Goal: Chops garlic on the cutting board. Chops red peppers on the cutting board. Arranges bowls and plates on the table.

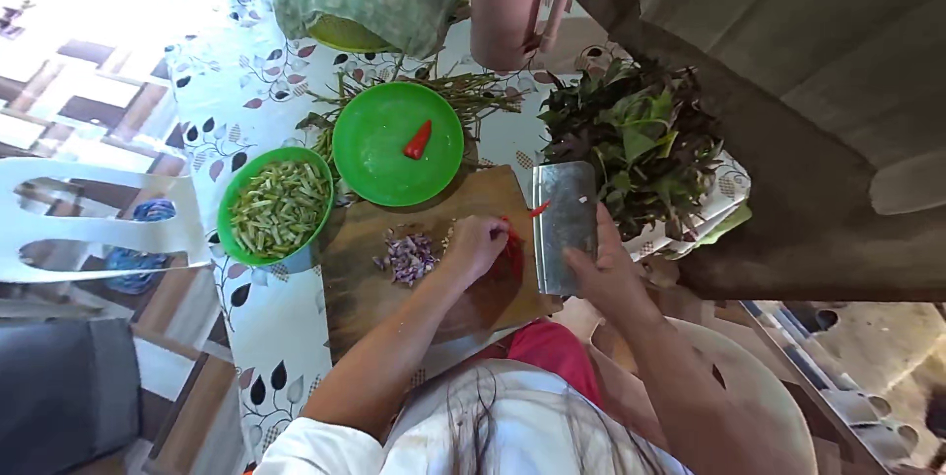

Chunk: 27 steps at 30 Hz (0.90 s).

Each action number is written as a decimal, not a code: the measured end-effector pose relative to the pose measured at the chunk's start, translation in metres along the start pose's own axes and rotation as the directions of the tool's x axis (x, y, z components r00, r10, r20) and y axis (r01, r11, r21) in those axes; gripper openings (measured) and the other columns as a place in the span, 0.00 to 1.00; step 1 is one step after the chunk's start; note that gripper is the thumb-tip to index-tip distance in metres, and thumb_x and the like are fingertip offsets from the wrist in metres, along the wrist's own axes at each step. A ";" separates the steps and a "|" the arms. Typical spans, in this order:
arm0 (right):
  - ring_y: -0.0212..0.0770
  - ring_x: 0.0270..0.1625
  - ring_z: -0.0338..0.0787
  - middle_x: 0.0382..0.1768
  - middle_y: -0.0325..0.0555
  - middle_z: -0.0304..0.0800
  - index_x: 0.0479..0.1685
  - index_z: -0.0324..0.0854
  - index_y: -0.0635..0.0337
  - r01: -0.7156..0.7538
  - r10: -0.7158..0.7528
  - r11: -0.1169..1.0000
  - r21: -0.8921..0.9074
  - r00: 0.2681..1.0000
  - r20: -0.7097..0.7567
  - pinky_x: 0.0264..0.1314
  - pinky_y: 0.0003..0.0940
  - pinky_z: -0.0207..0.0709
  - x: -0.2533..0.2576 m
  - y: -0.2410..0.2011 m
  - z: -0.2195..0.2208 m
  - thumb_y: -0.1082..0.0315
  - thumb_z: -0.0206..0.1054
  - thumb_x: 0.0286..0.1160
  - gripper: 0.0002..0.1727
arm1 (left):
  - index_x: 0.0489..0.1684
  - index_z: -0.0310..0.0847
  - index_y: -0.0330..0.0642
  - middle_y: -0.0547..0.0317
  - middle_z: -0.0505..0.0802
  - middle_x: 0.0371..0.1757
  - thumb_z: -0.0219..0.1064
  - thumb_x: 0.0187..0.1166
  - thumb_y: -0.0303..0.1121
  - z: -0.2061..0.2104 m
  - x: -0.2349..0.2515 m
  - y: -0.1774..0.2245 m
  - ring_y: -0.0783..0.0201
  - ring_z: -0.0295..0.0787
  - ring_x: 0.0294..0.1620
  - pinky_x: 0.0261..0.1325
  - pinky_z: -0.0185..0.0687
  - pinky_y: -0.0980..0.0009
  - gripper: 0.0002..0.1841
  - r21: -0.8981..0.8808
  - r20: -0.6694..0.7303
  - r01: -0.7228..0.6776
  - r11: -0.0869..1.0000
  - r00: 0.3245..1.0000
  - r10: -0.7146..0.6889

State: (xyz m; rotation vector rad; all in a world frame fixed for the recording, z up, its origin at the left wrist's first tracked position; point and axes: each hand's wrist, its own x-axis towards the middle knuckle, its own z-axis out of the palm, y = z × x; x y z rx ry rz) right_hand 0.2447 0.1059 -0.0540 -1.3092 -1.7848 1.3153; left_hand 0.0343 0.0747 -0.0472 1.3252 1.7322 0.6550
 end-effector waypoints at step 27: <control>0.68 0.63 0.89 0.56 0.69 0.90 0.99 0.26 0.42 -0.172 0.534 0.552 -0.816 0.824 0.188 0.66 0.63 0.77 -0.010 -0.057 0.013 0.65 0.49 0.93 0.41 | 0.58 0.93 0.47 0.51 0.93 0.66 0.60 0.85 0.26 -0.032 0.034 -0.005 0.43 0.77 0.79 0.79 0.58 0.31 0.15 0.406 0.135 -0.323 0.855 0.946 0.294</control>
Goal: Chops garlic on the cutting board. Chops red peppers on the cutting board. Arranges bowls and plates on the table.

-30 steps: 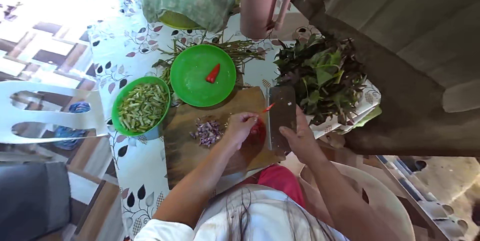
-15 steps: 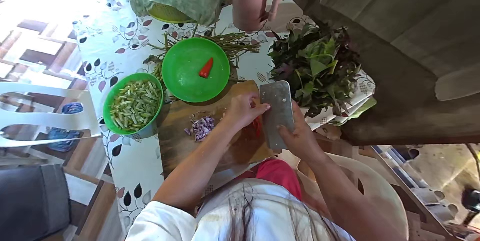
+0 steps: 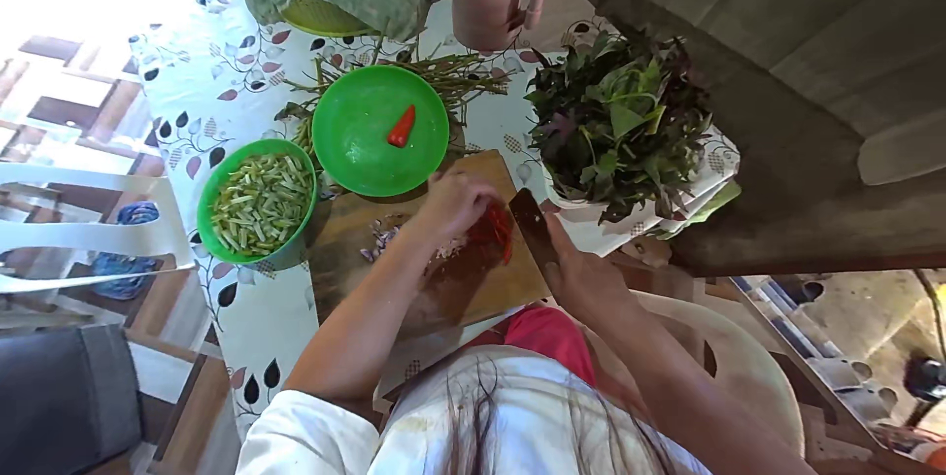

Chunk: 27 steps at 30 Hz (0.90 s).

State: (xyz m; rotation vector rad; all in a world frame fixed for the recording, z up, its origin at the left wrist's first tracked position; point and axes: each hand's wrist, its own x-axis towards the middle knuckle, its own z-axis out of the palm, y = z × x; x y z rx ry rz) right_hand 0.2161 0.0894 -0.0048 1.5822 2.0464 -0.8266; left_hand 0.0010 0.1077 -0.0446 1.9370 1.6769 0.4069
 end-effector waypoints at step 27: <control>0.65 0.54 0.92 0.50 0.66 0.92 0.99 0.36 0.51 0.127 -0.087 0.965 0.229 0.981 -0.175 0.63 0.61 0.79 0.005 0.010 0.018 0.66 0.53 0.89 0.41 | 0.78 0.74 0.36 0.37 0.89 0.60 0.60 0.84 0.28 -0.075 0.038 -0.068 0.42 0.87 0.63 0.67 0.80 0.44 0.23 -0.309 -0.253 0.480 0.821 0.791 -0.557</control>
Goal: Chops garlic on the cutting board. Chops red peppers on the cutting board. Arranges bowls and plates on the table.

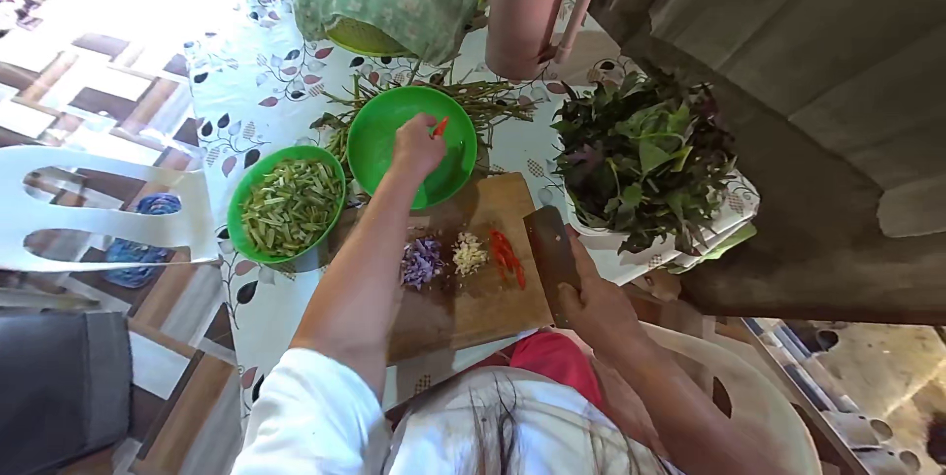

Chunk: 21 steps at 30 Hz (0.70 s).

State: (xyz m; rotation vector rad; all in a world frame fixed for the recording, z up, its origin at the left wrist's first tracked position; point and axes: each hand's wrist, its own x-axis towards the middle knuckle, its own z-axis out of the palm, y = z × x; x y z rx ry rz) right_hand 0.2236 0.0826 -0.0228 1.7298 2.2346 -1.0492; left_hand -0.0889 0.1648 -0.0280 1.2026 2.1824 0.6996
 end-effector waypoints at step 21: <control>0.28 0.57 0.89 0.59 0.60 0.86 0.77 0.63 0.79 0.358 -0.118 0.786 0.505 0.888 -0.445 0.62 0.24 0.83 0.018 0.053 0.058 0.66 0.65 0.77 0.33 | 0.51 0.87 0.19 0.37 0.96 0.50 0.58 0.80 0.23 0.073 -0.251 -0.154 0.64 0.95 0.53 0.63 0.85 0.75 0.15 -0.221 -0.327 -0.492 0.842 0.851 0.411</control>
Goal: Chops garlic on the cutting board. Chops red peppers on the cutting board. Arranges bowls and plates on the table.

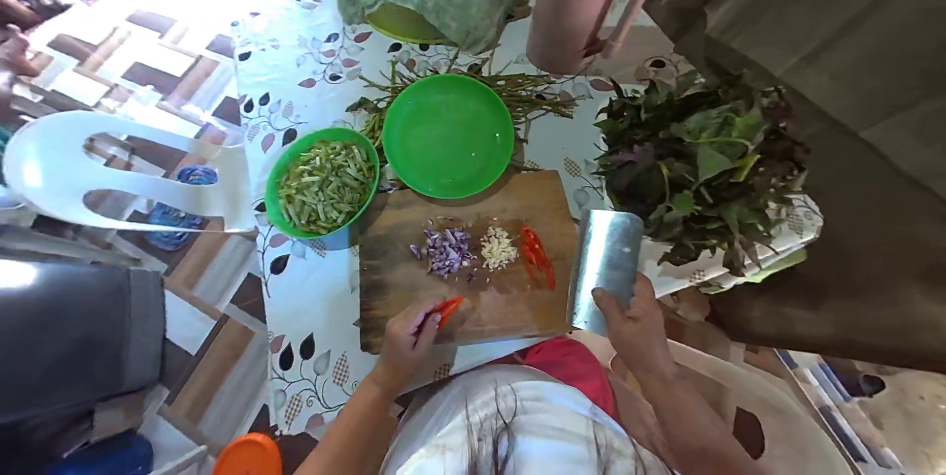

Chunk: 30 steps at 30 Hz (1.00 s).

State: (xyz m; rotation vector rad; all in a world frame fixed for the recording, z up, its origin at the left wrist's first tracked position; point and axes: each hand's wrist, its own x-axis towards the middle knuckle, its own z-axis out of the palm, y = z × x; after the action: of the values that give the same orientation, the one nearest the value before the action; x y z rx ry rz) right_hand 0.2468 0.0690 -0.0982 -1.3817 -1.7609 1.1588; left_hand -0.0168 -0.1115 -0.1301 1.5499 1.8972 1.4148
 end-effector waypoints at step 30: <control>0.60 0.51 0.94 0.49 0.65 0.92 0.77 0.70 0.70 -0.012 0.102 0.939 -0.343 0.964 0.245 0.57 0.62 0.83 -0.001 -0.058 0.008 0.65 0.63 0.83 0.27 | 0.62 0.81 0.29 0.35 0.89 0.60 0.63 0.83 0.23 0.057 0.148 0.074 0.45 0.89 0.62 0.67 0.84 0.53 0.13 0.301 0.294 0.332 0.894 0.859 -0.418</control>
State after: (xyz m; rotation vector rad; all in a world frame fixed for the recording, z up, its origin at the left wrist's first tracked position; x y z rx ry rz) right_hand 0.2153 0.0613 -0.0488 -1.5416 -2.2033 1.1471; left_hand 0.0132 0.0394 -0.0471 1.3143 2.0494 0.7057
